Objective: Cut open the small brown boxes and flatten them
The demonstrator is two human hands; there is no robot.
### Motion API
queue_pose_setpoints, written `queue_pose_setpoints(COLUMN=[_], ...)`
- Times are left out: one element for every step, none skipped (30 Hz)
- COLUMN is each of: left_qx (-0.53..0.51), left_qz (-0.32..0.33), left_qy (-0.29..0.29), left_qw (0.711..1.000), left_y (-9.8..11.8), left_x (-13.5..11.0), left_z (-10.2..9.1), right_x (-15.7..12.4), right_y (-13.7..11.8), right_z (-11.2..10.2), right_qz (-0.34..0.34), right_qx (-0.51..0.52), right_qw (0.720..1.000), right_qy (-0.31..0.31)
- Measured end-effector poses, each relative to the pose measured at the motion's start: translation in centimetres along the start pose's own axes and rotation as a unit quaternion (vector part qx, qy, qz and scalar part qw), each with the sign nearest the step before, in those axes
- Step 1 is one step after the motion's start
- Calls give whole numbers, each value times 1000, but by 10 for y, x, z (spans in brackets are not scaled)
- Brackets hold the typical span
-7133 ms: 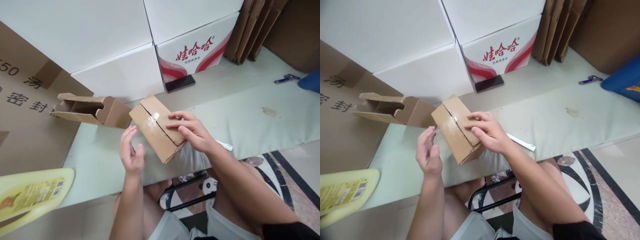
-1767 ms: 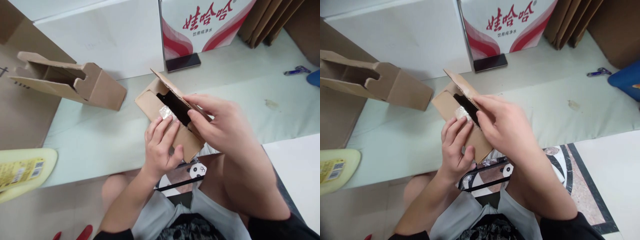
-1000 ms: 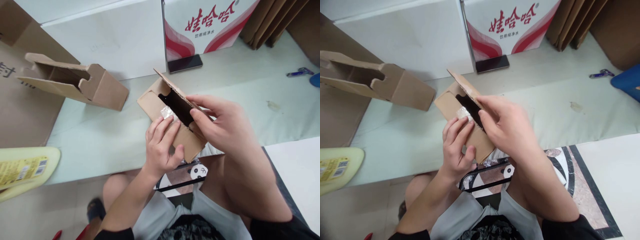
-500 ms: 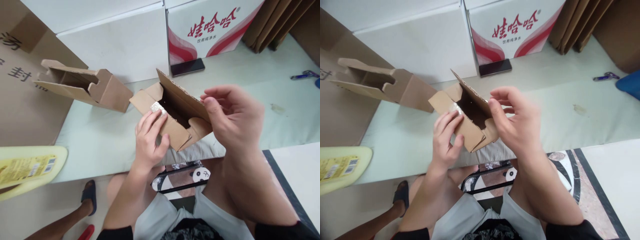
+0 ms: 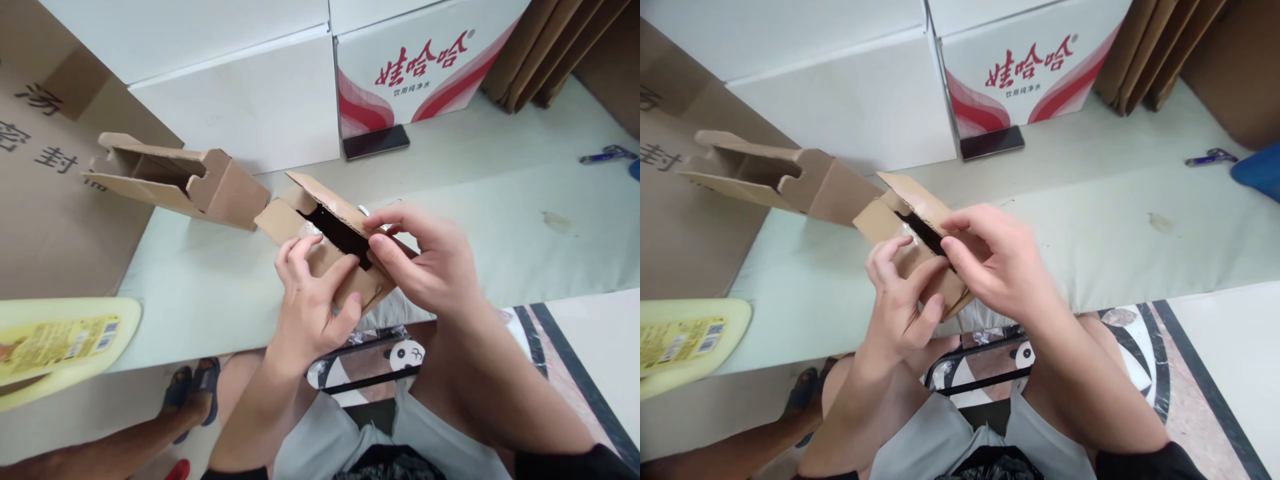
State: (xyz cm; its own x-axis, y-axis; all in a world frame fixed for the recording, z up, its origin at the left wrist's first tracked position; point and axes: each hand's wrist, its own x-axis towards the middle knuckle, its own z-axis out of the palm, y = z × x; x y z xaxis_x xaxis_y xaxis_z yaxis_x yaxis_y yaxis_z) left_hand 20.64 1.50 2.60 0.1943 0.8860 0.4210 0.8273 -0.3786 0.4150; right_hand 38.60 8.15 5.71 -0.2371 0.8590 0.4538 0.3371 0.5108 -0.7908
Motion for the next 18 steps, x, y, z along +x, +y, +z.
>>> queue_pose_setpoints(left_qx=[-2,-4,-4,-4,-5,-5,-8,-12,-18,-25,-35,-47,-62,-77,-90,-102,-116,-136], left_qz=[-2,-3,-3,-2,0,2,6,11,17,22,25,26,25,23,18,9,-8,-32], left_qy=[4,8,12,17,23,31,40,51,67,86,108,129,149,168,185,202,220,243], left_qw=[1000,1000,1000,1000,1000,1000,999,999,997,996,993,990,987,983,978,974,968,960], left_y=[-1,-2,-4,-5,-5,-6,-7,-8,-9,-10,-13,-17,-21,-26,-33,-39,-45,-52], left_x=[0,0,0,0,0,0,1,2,2,3,3,3,3,3,2,2,1,1], left_z=[0,0,0,0,0,-1,-1,-1,-1,-2,-2,-2,-3,-3,-3,-3,-4,-4], right_x=[0,0,0,0,0,0,1,1,1,1,1,1,1,0,0,0,1,1], right_y=[1,1,2,3,4,5,5,5,5,4,4,3,4,5,7,11,17,24], right_z=[0,1,1,2,3,3,4,4,4,4,4,4,3,3,3,3,4,5], right_qz=[2,5,6,3,-1,-5,-7,-6,-2,5,12,16,20,25,32,42,56,76], right_qx=[1,3,7,13,18,22,22,19,14,8,4,4,9,20,36,53,69,79], right_qw=[1000,1000,1000,1000,1000,1000,1000,1000,1000,1000,999,999,999,999,998,997,995,993], right_qy=[-1,-3,-3,0,5,11,17,23,27,29,31,31,30,29,28,32,39,51])
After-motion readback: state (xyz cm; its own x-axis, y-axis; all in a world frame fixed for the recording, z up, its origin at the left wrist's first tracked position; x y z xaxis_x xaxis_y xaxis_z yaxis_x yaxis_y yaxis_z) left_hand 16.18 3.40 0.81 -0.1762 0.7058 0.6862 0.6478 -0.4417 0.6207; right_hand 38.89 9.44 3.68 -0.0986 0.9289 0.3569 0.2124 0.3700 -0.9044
